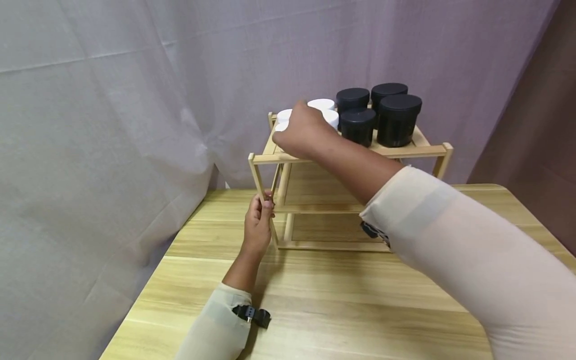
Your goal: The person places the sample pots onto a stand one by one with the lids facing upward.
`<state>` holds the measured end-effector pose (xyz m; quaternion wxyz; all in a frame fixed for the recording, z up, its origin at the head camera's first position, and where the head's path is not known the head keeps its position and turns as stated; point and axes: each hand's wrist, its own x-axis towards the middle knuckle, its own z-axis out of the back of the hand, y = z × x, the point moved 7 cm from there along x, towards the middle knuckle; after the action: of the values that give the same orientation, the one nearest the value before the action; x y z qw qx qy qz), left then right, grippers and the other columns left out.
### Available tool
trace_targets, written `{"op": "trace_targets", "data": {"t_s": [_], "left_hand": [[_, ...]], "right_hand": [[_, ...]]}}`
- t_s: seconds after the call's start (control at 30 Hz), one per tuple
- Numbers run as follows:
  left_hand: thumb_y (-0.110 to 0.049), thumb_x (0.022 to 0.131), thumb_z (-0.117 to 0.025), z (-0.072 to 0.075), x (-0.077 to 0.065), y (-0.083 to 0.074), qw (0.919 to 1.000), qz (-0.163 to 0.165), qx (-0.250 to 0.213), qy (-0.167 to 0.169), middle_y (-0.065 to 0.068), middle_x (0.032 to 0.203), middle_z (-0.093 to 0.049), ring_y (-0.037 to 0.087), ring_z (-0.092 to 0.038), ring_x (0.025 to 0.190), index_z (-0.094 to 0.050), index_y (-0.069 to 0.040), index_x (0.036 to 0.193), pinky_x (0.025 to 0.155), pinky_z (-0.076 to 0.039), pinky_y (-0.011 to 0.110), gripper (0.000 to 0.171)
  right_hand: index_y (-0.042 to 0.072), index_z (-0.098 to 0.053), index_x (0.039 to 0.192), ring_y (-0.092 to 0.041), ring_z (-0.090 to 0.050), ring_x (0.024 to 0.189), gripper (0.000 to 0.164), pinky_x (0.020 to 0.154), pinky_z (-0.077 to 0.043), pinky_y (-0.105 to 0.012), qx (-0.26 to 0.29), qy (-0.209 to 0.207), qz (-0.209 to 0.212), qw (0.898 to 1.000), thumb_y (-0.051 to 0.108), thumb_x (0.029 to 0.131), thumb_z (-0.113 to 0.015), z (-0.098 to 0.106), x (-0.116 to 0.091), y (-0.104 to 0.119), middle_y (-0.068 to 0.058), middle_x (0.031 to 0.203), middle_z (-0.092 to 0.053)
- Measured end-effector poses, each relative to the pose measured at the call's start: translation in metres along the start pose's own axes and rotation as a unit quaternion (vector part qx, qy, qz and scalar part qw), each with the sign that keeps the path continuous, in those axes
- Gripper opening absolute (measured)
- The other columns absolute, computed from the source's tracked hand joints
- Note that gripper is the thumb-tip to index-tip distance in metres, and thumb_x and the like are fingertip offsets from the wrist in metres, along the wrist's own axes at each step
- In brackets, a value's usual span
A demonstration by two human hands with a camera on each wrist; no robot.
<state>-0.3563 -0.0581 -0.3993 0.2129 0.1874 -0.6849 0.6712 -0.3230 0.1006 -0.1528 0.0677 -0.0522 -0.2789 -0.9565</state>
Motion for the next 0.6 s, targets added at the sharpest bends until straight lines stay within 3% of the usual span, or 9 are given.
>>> {"op": "trace_targets", "data": {"t_s": [0.17,0.43,0.6], "left_hand": [[-0.014,0.117,-0.045,0.004,-0.001,-0.001,1.0,0.003,0.001,0.003,0.008,0.105,-0.056,0.013,-0.051,0.094,-0.052,0.009,0.145,0.087,-0.046,0.022,0.037],[-0.015,0.117,-0.047,0.012,-0.002,0.003,1.0,0.008,-0.001,0.002,0.0,0.108,-0.054,0.018,-0.051,0.098,-0.048,0.009,0.147,0.088,-0.046,0.025,0.038],[-0.013,0.117,-0.047,0.012,-0.003,0.003,0.9999,0.008,-0.012,0.009,-0.002,0.109,-0.053,0.012,-0.05,0.098,-0.047,0.01,0.147,0.089,-0.046,0.024,0.038]], "right_hand": [[-0.005,-0.019,0.169,-0.043,-0.049,0.149,0.089,0.122,-0.043,-0.057,0.027,-0.022,0.009,0.999,0.038,0.104,-0.061,0.008,-0.007,0.0,-0.029,0.167,-0.043],[0.006,-0.005,0.175,-0.046,-0.047,0.152,0.097,0.123,-0.042,-0.062,0.061,-0.043,0.015,0.997,0.036,0.104,-0.063,0.009,-0.023,-0.006,-0.029,0.171,-0.037],[0.013,-0.002,0.176,-0.042,-0.061,0.134,0.099,0.113,-0.047,-0.066,0.061,-0.067,0.01,0.996,0.039,0.104,-0.065,0.016,-0.039,-0.022,-0.03,0.15,-0.06]]}}
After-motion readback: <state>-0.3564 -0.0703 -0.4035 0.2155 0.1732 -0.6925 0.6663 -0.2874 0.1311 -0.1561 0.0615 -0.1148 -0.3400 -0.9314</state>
